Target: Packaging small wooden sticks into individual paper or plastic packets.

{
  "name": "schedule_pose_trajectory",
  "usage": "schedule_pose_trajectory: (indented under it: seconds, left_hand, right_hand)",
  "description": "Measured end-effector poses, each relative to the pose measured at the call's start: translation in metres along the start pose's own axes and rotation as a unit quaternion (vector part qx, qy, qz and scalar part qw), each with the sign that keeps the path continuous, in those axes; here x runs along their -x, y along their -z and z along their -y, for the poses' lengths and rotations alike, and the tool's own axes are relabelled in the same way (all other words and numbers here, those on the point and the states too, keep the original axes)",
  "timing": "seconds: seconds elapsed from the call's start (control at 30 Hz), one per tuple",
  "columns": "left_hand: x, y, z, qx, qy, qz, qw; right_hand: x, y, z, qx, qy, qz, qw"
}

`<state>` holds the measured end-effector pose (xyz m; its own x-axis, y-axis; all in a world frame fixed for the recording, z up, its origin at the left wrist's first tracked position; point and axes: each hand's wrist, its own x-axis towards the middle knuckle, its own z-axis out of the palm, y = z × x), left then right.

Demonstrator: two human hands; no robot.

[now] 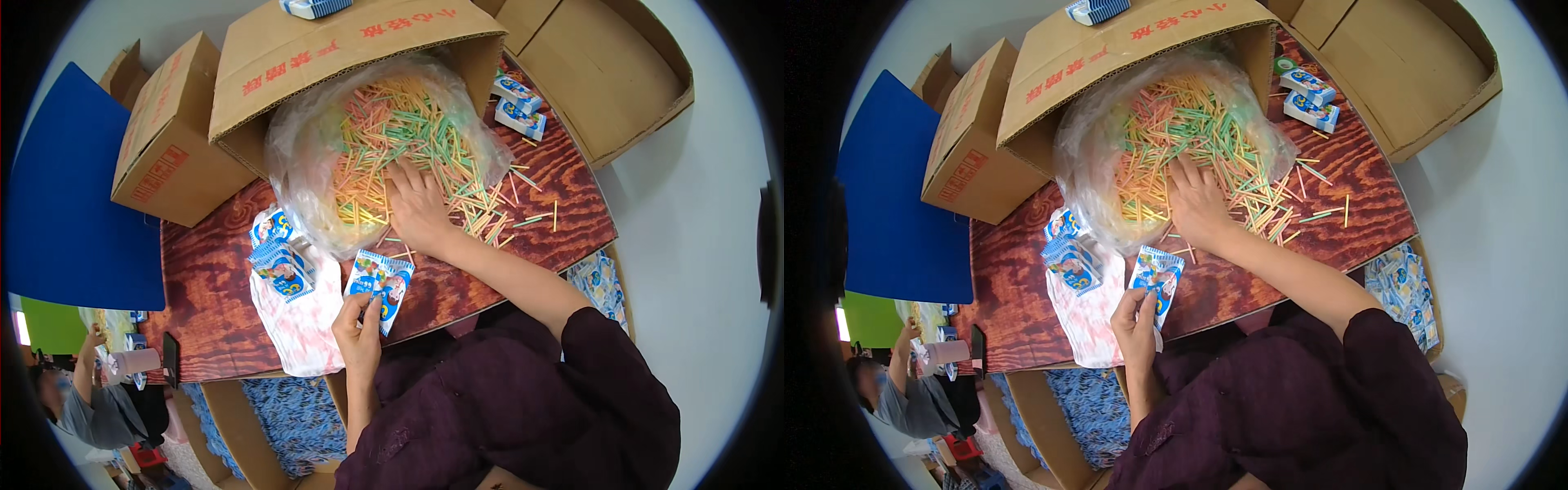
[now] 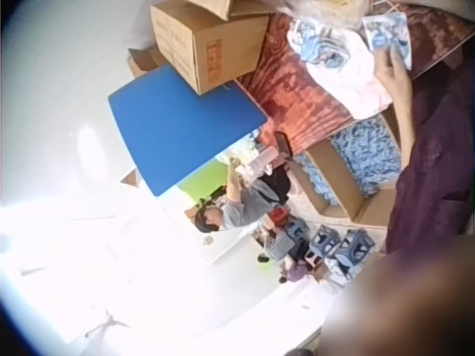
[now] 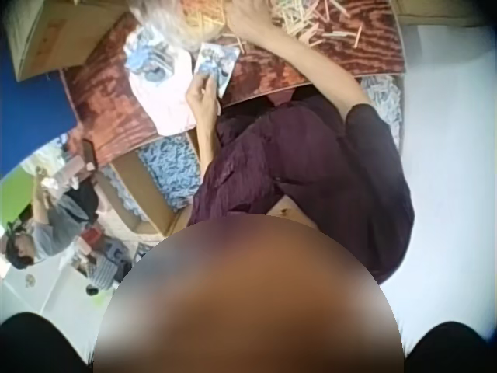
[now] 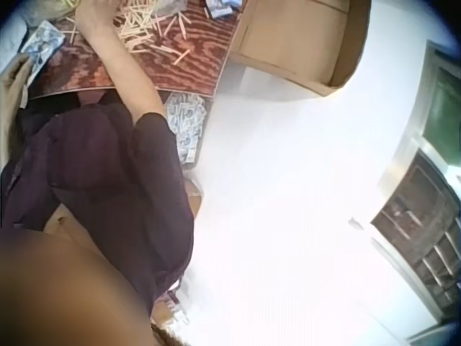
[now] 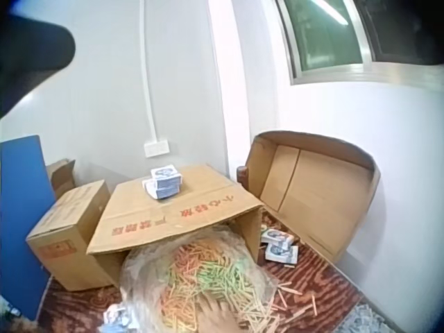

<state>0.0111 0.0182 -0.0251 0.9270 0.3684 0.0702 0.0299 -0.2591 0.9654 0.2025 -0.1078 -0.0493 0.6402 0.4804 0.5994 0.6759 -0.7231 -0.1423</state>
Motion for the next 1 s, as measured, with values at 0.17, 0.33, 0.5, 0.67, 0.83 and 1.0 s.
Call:
schedule_pose_trajectory:
  seconds: [0.17, 0.33, 0.5, 0.67, 0.83, 1.0]
  left_hand:
    - [0.0, 0.007, -0.008, -0.002, 0.017, -0.012, 1.0]
    - [0.002, 0.011, -0.004, 0.022, 0.032, -0.027, 0.999]
    - [0.003, 0.015, 0.006, 0.016, 0.01, -0.016, 1.0]
    - [0.002, 0.016, 0.006, 0.032, 0.02, -0.026, 0.999]
    - [0.003, 0.011, 0.007, 0.069, 0.03, -0.033, 0.997]
    - [0.004, 0.007, 0.003, 0.104, 0.045, -0.039, 0.993]
  right_hand:
    - [-0.001, -0.006, -0.012, -0.014, 0.049, 0.01, 0.999]
    - [-0.01, 0.004, -0.036, -0.068, 0.076, 0.046, 0.994]
    - [-0.031, 0.017, -0.046, -0.233, -0.147, 0.11, 0.955]
    - [-0.039, 0.031, -0.069, -0.504, -0.319, 0.107, 0.796]
    - [-0.032, 0.052, -0.08, -0.557, -0.343, 0.158, 0.739]
    - [0.0, 0.043, -0.082, -0.797, -0.403, 0.169, 0.417]
